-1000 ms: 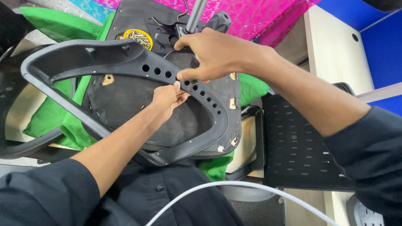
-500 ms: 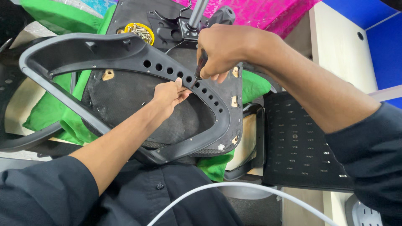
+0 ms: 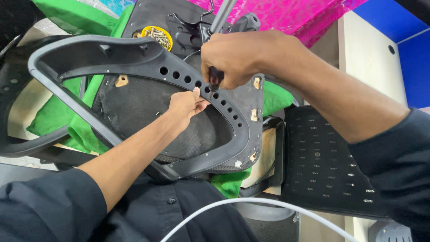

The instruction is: The person uses a screwdriver to fasten screws into a black plastic chair frame, aligning holes and tightening each screw. The person works on the chair base while it rests on a green cloth, handling the frame and screws one at a time.

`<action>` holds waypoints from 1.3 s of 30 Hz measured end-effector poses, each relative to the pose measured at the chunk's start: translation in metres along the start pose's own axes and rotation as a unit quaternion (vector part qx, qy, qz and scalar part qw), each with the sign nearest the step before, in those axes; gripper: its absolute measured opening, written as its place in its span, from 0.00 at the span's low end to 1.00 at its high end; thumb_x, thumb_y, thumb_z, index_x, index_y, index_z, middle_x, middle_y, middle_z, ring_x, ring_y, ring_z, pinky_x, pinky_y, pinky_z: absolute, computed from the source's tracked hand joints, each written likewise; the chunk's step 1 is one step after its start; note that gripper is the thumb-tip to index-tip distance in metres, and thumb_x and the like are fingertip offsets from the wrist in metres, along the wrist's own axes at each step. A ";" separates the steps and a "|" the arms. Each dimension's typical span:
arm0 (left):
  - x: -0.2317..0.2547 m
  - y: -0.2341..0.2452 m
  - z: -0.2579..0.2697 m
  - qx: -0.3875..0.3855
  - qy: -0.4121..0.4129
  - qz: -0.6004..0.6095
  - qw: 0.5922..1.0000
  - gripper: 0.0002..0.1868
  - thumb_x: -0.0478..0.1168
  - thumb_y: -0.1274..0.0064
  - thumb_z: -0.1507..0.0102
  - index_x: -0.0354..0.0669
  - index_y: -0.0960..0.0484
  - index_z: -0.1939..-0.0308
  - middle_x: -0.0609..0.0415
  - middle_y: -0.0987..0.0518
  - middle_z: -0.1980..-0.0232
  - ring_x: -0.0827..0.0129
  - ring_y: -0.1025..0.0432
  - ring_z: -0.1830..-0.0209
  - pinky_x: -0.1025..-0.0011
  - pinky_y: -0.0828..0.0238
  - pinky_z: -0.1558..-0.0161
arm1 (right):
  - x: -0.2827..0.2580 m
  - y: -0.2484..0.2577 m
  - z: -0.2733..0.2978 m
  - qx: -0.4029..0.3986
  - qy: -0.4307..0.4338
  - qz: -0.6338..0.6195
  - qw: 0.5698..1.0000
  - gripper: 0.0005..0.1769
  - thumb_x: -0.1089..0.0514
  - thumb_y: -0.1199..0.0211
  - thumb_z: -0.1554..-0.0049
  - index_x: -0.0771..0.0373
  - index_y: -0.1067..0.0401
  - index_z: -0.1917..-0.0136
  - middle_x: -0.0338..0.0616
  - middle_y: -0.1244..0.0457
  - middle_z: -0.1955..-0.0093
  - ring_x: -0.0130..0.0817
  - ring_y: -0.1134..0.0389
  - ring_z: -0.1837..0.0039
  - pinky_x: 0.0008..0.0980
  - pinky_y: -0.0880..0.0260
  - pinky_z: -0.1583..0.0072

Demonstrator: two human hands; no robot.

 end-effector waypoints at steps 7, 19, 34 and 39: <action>0.001 -0.001 0.004 0.000 -0.004 -0.004 1.000 0.14 0.40 0.54 0.29 0.30 0.20 0.57 0.47 0.16 0.59 0.68 0.22 0.64 0.72 0.22 0.54 | 0.010 -0.006 0.010 0.010 0.031 0.023 0.999 0.28 0.76 0.36 0.59 0.55 0.18 0.47 0.46 0.27 0.52 0.40 0.24 0.52 0.37 0.25 0.50; -0.005 0.000 -0.008 0.003 -0.007 -0.001 1.000 0.14 0.41 0.55 0.28 0.29 0.22 0.56 0.45 0.17 0.56 0.65 0.20 0.61 0.70 0.22 0.55 | -0.015 0.007 0.040 0.087 -0.070 0.026 0.993 0.38 0.37 0.25 0.50 0.68 0.25 0.40 0.59 0.29 0.63 0.48 0.26 0.60 0.43 0.26 0.55; -0.001 0.000 -0.002 -0.016 -0.004 0.003 1.000 0.15 0.40 0.56 0.28 0.30 0.21 0.56 0.46 0.16 0.57 0.67 0.21 0.62 0.71 0.22 0.54 | -0.007 0.000 0.033 0.097 -0.188 -0.116 0.971 0.16 0.54 0.34 0.52 0.71 0.20 0.59 0.47 0.30 0.71 0.33 0.25 0.65 0.32 0.25 0.59; -0.001 -0.001 -0.001 -0.007 -0.003 -0.010 1.000 0.15 0.41 0.57 0.28 0.30 0.20 0.57 0.47 0.16 0.58 0.68 0.22 0.62 0.70 0.23 0.54 | -0.006 0.001 0.022 0.085 -0.134 -0.087 0.983 0.13 0.55 0.35 0.52 0.67 0.19 0.59 0.44 0.30 0.72 0.33 0.26 0.66 0.34 0.25 0.58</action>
Point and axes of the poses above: each hand's wrist, its own z-axis away from the middle knuckle, its own y-axis out of the back of the hand, x = y × z, the point moved 3 cm from there along -z, towards the middle knuckle
